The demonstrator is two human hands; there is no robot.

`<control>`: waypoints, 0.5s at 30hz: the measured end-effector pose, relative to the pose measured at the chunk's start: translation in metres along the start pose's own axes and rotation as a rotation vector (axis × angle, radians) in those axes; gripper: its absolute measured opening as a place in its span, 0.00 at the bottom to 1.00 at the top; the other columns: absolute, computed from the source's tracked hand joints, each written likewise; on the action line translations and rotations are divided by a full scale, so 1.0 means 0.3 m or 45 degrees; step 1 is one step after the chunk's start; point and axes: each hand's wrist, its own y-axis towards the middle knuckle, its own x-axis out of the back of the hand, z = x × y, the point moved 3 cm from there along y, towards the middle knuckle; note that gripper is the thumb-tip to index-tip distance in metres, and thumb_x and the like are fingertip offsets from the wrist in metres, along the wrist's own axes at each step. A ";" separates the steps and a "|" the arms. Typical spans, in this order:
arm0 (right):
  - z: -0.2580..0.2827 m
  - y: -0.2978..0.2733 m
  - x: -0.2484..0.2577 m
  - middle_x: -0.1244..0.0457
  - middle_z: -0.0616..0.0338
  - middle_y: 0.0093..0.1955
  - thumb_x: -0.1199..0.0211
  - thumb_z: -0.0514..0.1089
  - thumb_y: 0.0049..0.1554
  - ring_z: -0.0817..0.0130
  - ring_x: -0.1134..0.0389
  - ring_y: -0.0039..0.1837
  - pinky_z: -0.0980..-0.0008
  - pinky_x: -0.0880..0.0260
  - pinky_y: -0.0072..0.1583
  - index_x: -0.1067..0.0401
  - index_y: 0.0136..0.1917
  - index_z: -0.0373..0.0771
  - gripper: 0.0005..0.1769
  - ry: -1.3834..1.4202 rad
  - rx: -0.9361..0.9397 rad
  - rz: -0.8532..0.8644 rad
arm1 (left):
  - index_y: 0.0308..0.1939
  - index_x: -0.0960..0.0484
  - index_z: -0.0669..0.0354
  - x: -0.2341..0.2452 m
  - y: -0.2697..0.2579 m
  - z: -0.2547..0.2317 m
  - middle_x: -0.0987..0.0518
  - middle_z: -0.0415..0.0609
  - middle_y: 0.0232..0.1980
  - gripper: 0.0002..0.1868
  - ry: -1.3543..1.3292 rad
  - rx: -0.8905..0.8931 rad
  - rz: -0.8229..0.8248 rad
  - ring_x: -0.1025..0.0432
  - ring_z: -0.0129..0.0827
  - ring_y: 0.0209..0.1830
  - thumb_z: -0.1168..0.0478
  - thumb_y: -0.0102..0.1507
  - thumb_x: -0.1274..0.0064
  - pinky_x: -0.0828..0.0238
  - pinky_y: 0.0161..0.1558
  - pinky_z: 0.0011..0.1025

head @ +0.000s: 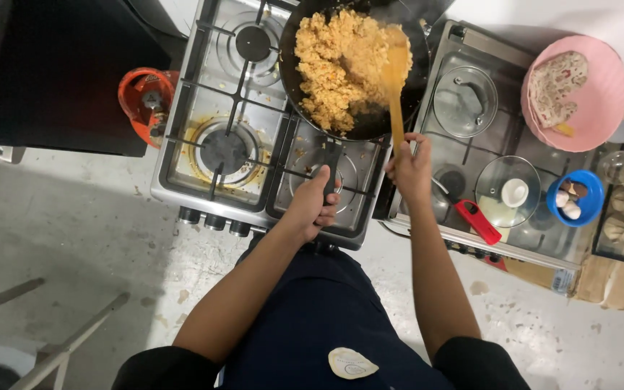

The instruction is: Stir-frying rice in a pan on a stove and adding seasoning.

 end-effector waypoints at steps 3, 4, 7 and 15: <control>0.000 0.009 0.110 0.39 0.65 0.33 0.50 0.51 0.70 0.74 0.39 0.32 0.68 0.36 0.34 0.32 0.66 0.49 0.14 -0.347 0.005 -0.157 | 0.42 0.27 0.54 0.011 0.004 0.001 0.34 0.37 0.25 0.23 0.071 -0.074 0.011 0.45 0.21 0.16 0.39 0.72 0.60 0.54 0.16 0.21; 0.086 -0.014 0.130 0.39 0.65 0.33 0.50 0.51 0.70 0.74 0.39 0.32 0.68 0.36 0.34 0.32 0.66 0.49 0.14 -0.354 0.004 -0.161 | 0.42 0.27 0.54 0.011 0.005 0.000 0.34 0.37 0.25 0.23 0.067 -0.070 0.017 0.45 0.21 0.16 0.39 0.72 0.60 0.54 0.16 0.21; 0.323 -0.068 0.194 0.37 0.52 0.32 0.37 0.54 0.65 0.60 0.34 0.34 0.58 0.35 0.39 0.33 0.69 0.50 0.21 -0.884 0.244 -0.206 | 0.44 0.27 0.57 0.016 0.023 0.003 0.31 0.40 0.26 0.23 0.148 -0.115 0.006 0.38 0.24 0.17 0.41 0.72 0.62 0.46 0.17 0.24; 0.232 0.041 0.278 0.33 0.41 0.38 0.49 0.51 0.72 0.35 0.31 0.41 0.39 0.32 0.43 0.34 0.68 0.50 0.13 -1.736 0.412 0.162 | 0.53 0.31 0.59 -0.058 -0.052 -0.068 0.30 0.49 0.26 0.20 0.744 -0.348 -0.238 0.38 0.33 0.15 0.48 0.72 0.68 0.39 0.17 0.35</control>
